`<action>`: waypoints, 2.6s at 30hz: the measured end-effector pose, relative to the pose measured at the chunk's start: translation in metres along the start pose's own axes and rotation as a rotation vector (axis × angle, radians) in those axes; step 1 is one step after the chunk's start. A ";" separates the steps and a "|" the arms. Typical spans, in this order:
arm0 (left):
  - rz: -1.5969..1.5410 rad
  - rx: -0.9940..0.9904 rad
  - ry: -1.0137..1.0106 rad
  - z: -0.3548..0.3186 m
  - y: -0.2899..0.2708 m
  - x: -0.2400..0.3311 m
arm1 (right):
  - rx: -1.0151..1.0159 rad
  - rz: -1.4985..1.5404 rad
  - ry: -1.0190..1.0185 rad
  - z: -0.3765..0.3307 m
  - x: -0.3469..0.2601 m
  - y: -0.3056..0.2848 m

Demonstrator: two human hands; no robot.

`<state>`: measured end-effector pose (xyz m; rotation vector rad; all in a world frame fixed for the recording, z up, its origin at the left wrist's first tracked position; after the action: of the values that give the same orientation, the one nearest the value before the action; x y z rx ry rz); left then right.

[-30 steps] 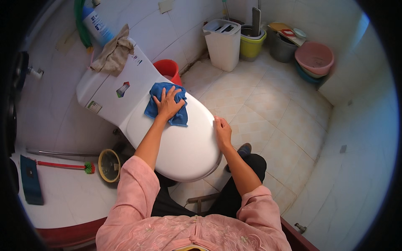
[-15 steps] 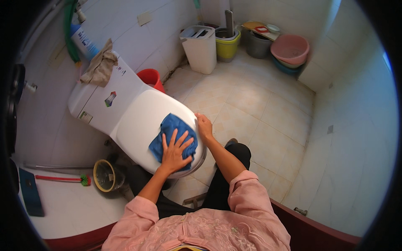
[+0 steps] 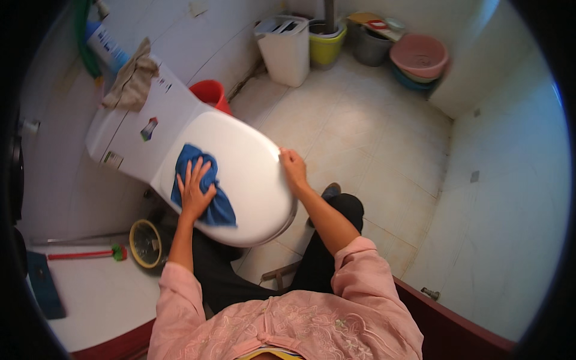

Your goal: The person wipes the top of a toilet lid with a blue cloth, moving it across the surface and edges, then stands up and places the cloth in a sink.

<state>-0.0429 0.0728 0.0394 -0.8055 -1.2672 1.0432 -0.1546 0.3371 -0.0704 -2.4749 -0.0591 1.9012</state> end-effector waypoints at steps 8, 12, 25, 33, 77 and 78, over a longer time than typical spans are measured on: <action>0.126 -0.001 -0.261 0.103 0.020 -0.043 | -0.032 0.016 0.026 -0.004 -0.008 -0.002; 0.150 -0.040 -0.323 0.140 0.031 -0.018 | -0.032 0.038 0.030 -0.003 -0.007 -0.002; -0.014 0.007 0.134 0.060 0.070 0.101 | -0.115 0.117 -0.041 0.000 -0.009 0.001; -0.093 -0.053 0.233 -0.056 0.038 0.115 | -0.136 0.083 -0.028 0.002 -0.005 -0.001; -0.074 0.212 -0.059 -0.156 0.048 0.116 | -0.052 0.144 -0.054 -0.001 -0.009 -0.004; -0.047 0.165 -0.015 -0.160 0.053 0.129 | -0.056 0.182 -0.035 0.000 -0.007 -0.002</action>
<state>0.1043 0.2228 0.0116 -0.6401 -1.1897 1.1015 -0.1564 0.3386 -0.0631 -2.5635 0.1187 2.0382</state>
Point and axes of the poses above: each hand's wrist, its own z-axis towards the middle knuckle, its own y-axis out of the palm, x = y × z, the point moved 4 cm from there along z, towards the middle knuckle, and after that the axes turned 4 degrees about -z, right-handed, at the moved point
